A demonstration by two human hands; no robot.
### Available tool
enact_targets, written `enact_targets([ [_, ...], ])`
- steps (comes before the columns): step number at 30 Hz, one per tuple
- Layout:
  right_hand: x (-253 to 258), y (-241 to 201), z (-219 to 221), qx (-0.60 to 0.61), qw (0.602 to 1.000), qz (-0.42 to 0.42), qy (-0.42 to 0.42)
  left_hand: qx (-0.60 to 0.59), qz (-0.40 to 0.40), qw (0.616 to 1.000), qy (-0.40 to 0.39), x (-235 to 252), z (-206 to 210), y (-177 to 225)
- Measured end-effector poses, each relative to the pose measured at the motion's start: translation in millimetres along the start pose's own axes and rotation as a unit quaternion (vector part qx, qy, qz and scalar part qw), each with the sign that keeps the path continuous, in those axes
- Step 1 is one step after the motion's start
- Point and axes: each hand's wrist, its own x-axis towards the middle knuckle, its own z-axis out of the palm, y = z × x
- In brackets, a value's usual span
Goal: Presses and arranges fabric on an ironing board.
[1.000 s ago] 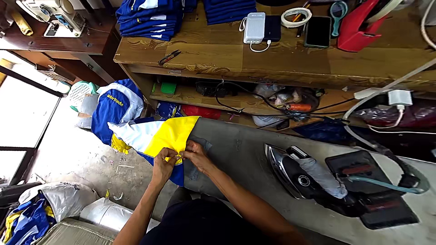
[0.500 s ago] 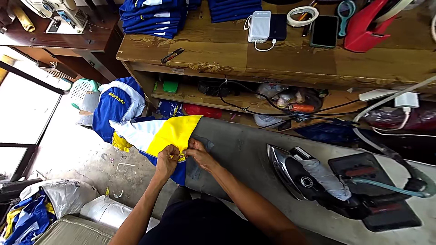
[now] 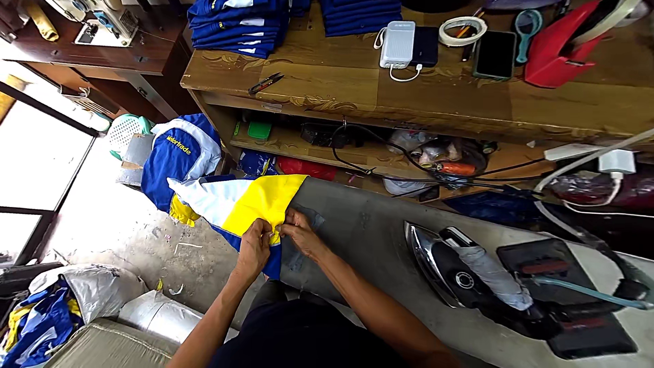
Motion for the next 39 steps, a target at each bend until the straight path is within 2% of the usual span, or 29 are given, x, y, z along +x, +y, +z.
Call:
enact_targets([
  [5,-1,-10,3,0.012,0.999,0.024,-0.021,-0.006,0.018,1.000,0.004,1,0,-8],
  [8,1,0,-2,-0.016,1.000,0.012,-0.020,-0.006,0.001,0.998,-0.057,8,-11,-10],
  [11,0,1,-4,-0.044,0.999,-0.003,-0.005,-0.041,-0.050,0.989,-0.135,18,-28,-5],
  [14,-3,-2,-5,-0.044,0.999,-0.012,-0.024,-0.085,-0.068,0.986,-0.126,23,-29,-8],
  [19,-3,-3,-5,-0.026,0.998,-0.016,-0.056,-0.107,-0.083,0.977,-0.162,32,-32,-8],
  [22,-1,-8,-6,-0.041,0.998,-0.007,-0.040,-0.114,-0.083,0.976,-0.164,31,-34,-6],
  [24,-1,-15,-13,-0.103,0.994,0.019,-0.014,-0.131,-0.078,0.979,-0.135,30,-38,-10],
  [28,-6,-28,-43,-0.211,0.974,0.069,0.035,-0.056,-0.111,0.989,0.078,36,-69,-40],
  [30,-6,-31,-54,-0.254,0.961,0.079,0.077,-0.021,-0.153,0.968,0.197,49,-103,-79],
  [32,-4,-33,-53,-0.299,0.944,0.089,0.110,-0.044,-0.242,0.928,0.280,68,-141,-129],
  [34,-1,-32,-43,-0.393,0.908,0.086,0.119,-0.149,-0.333,0.878,0.309,92,-170,-173],
  [36,3,-32,-27,-0.484,0.864,0.078,0.114,-0.251,-0.377,0.845,0.284,114,-186,-201],
  [37,5,-30,-18,-0.516,0.846,0.069,0.114,-0.252,-0.373,0.851,0.269,123,-189,-209],
  [39,8,-22,-10,-0.546,0.829,0.033,0.119,-0.168,-0.334,0.898,0.231,136,-191,-215],
])
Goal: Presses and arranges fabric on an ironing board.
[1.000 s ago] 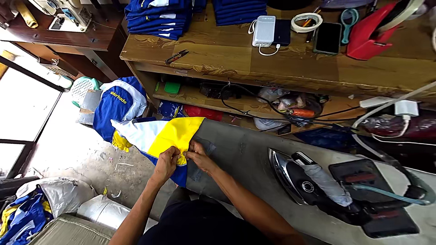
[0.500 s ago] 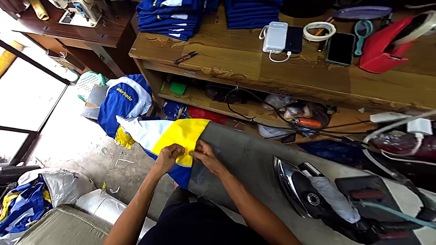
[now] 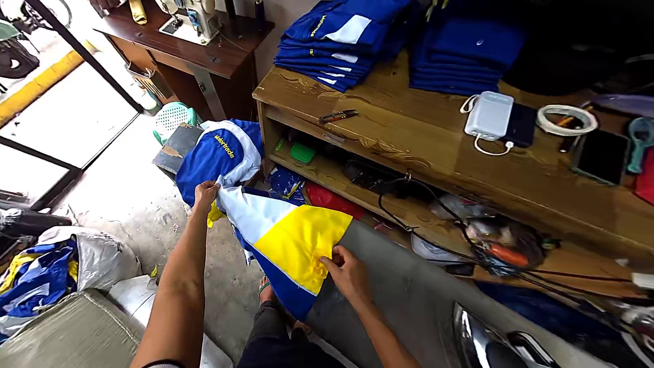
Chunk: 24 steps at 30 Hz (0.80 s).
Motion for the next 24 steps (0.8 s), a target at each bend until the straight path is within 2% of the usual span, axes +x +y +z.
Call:
enact_targets([
  [3,-6,5,-8,0.097,0.994,-0.047,0.029,0.124,0.120,0.985,0.023,-13,2,30],
  [6,-12,11,-51,0.308,0.951,-0.004,0.030,0.133,0.235,0.962,0.048,-39,16,89],
  [8,-7,22,-80,0.382,0.923,0.014,0.053,0.139,0.281,0.949,0.035,-53,35,126],
  [10,2,40,-92,0.416,0.905,0.050,0.072,0.183,0.312,0.932,-0.005,-80,59,144],
  [12,12,58,-89,0.425,0.895,0.104,0.082,0.238,0.332,0.911,-0.052,-141,91,128],
  [13,15,66,-84,0.428,0.891,0.127,0.083,0.273,0.329,0.899,-0.099,-179,108,110],
  [15,17,77,-75,0.445,0.879,0.151,0.079,0.326,0.307,0.861,-0.242,-264,133,69],
  [17,16,77,-74,0.480,0.858,0.163,0.077,0.357,0.308,0.813,-0.342,-318,152,27],
  [19,11,75,-76,0.507,0.844,0.161,0.073,0.369,0.350,0.798,-0.324,-331,164,-4],
  [20,6,75,-77,0.503,0.849,0.144,0.071,0.361,0.352,0.802,-0.320,-328,164,-5],
  [21,-2,78,-76,0.472,0.872,0.104,0.074,0.342,0.343,0.808,-0.336,-324,161,0],
  [23,-30,85,-66,0.300,0.948,-0.055,0.086,0.282,0.292,0.820,-0.404,-317,148,18],
  [24,-44,89,-57,0.193,0.966,-0.149,0.086,0.248,0.275,0.827,-0.424,-314,142,27],
])
